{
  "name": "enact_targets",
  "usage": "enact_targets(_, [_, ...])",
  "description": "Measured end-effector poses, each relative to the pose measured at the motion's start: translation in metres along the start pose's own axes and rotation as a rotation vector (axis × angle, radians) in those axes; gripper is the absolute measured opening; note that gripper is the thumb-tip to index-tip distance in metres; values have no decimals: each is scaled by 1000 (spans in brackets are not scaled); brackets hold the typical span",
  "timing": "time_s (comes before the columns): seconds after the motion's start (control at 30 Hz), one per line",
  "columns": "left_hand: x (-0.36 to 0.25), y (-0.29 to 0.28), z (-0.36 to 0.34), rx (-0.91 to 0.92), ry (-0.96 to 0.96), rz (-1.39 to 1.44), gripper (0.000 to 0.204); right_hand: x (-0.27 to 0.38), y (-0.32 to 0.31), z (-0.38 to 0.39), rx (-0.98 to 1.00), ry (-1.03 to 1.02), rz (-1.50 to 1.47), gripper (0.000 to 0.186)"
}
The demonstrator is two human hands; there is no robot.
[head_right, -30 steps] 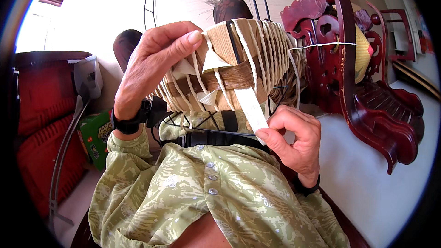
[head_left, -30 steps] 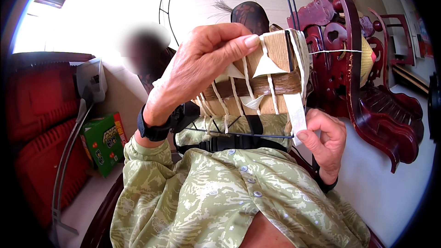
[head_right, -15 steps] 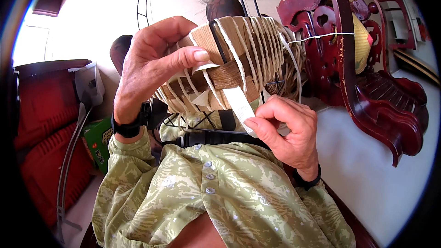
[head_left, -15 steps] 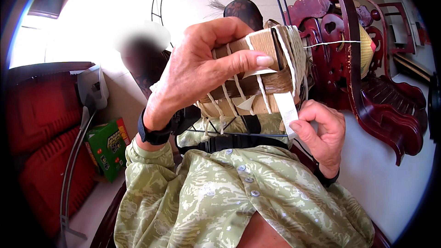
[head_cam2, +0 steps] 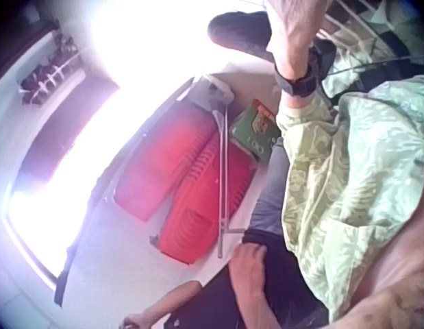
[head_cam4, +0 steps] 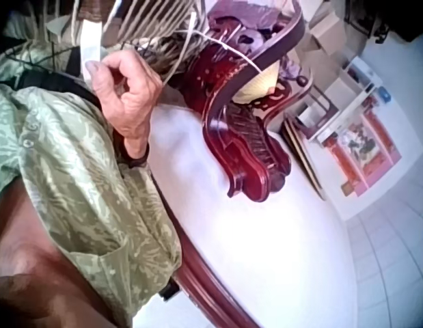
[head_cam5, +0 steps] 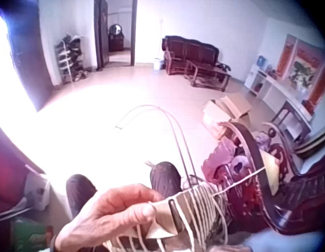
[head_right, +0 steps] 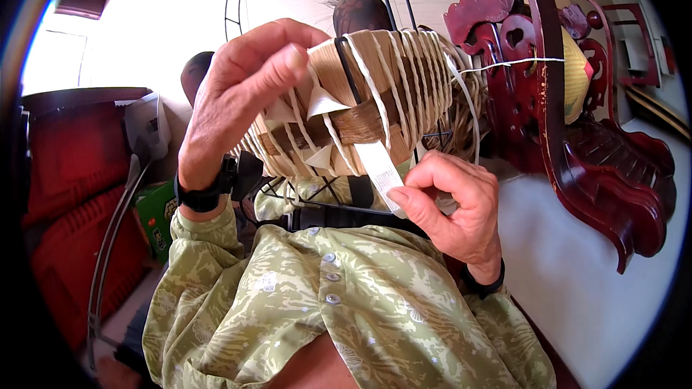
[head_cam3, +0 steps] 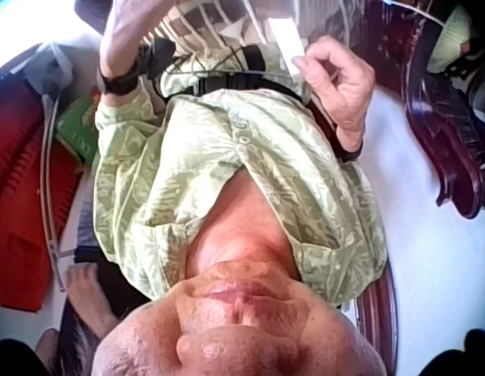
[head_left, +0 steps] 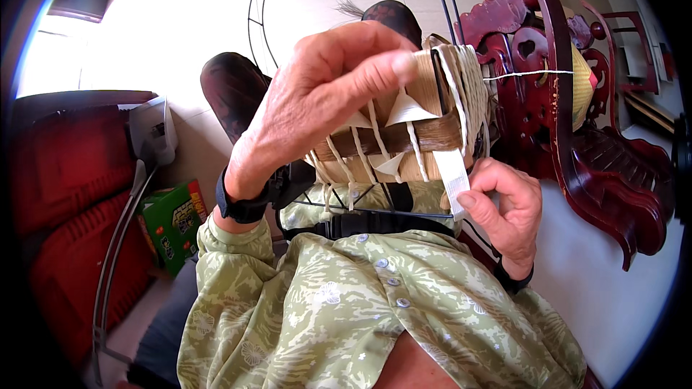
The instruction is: The person is weaving a basket by threading flexible white strips through a metal wire frame and securing them by hand.
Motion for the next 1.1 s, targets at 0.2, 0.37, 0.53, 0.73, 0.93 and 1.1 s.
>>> enact_targets(0.2, [-15, 1, -8, 53, -20, -270, 43, -1, -4, 1, -14, -26, 15, 17])
enact_targets(0.37, [-24, 23, -8, -3, 119, -78, 38, -4, -7, 4, -115, 192, -128, 14])
enact_targets(0.53, [-23, 33, -18, 52, 18, -297, 23, -7, -4, 13, 62, 423, -417, 13])
enact_targets(0.73, [-26, 4, -28, -157, 210, -67, 10, -18, -13, 25, 268, 262, -266, 14])
enact_targets(0.93, [-35, -22, -26, -339, 304, 108, 10, -32, -22, 19, 137, 277, -239, 14])
enact_targets(1.1, [3, 0, -19, -38, 33, 258, 11, -41, -18, 5, 182, 261, -164, 16])
Point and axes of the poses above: each hand's wrist, its own z-axis away from the middle knuckle, its own y-axis out of the palm, x = y × z, the point moved 6 cm from there along -z, towards the middle knuckle, and after that the axes turned 5 degrees about -y, right-handed, at the moved point
